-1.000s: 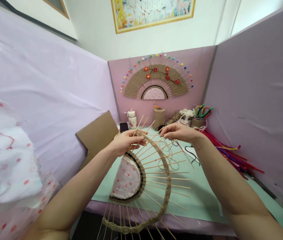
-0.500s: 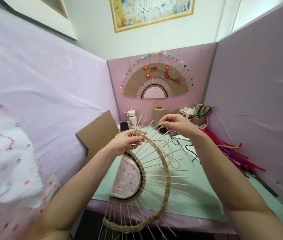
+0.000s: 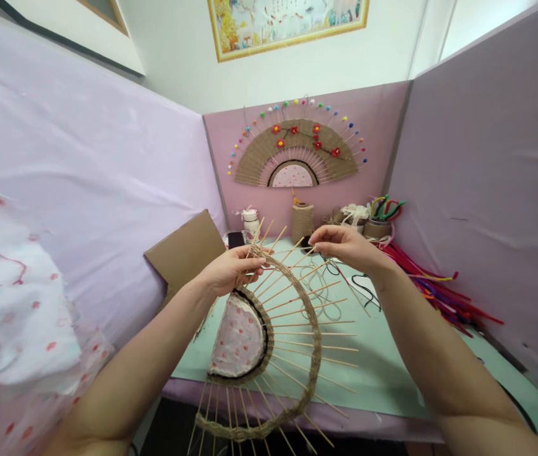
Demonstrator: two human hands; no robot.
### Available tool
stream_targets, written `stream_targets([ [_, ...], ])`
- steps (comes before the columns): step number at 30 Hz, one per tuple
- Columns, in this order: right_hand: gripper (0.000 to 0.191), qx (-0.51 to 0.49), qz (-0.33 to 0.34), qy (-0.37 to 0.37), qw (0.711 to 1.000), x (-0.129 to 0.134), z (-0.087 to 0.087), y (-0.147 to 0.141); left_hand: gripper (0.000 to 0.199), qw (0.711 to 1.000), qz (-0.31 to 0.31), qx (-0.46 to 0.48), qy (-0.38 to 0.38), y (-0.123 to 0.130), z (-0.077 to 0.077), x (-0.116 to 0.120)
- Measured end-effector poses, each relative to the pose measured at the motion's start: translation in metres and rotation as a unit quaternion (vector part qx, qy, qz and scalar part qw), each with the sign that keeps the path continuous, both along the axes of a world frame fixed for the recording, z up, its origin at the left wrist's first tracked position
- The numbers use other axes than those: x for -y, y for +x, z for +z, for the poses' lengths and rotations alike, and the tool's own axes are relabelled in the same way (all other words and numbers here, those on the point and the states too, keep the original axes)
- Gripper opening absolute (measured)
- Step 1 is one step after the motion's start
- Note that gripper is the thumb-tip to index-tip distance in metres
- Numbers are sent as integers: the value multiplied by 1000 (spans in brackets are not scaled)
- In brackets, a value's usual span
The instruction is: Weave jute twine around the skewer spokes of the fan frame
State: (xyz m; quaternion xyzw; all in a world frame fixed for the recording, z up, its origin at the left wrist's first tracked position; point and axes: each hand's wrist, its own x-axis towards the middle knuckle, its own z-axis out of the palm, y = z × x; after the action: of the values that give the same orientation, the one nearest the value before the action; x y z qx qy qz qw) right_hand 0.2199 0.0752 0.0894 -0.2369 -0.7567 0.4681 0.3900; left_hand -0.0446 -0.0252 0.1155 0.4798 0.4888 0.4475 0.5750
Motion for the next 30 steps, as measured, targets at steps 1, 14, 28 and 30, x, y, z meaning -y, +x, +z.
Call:
stream_targets([
  [1,32,-7,2,-11,1000,-1,-5,-1,30,1000,-1,3,0,-1,0,0],
  [14,31,33,117,-5,993,18,-40,-16,28,999,-33,-6,-5,-11,1,-5],
  [28,32,40,125,-38,991,24,-37,-13,37,981,-189,-35,9,-7,-1,-15],
  [30,35,45,115,-33,992,23,-35,-10,37,982,-182,-40,15,-7,0,-13],
])
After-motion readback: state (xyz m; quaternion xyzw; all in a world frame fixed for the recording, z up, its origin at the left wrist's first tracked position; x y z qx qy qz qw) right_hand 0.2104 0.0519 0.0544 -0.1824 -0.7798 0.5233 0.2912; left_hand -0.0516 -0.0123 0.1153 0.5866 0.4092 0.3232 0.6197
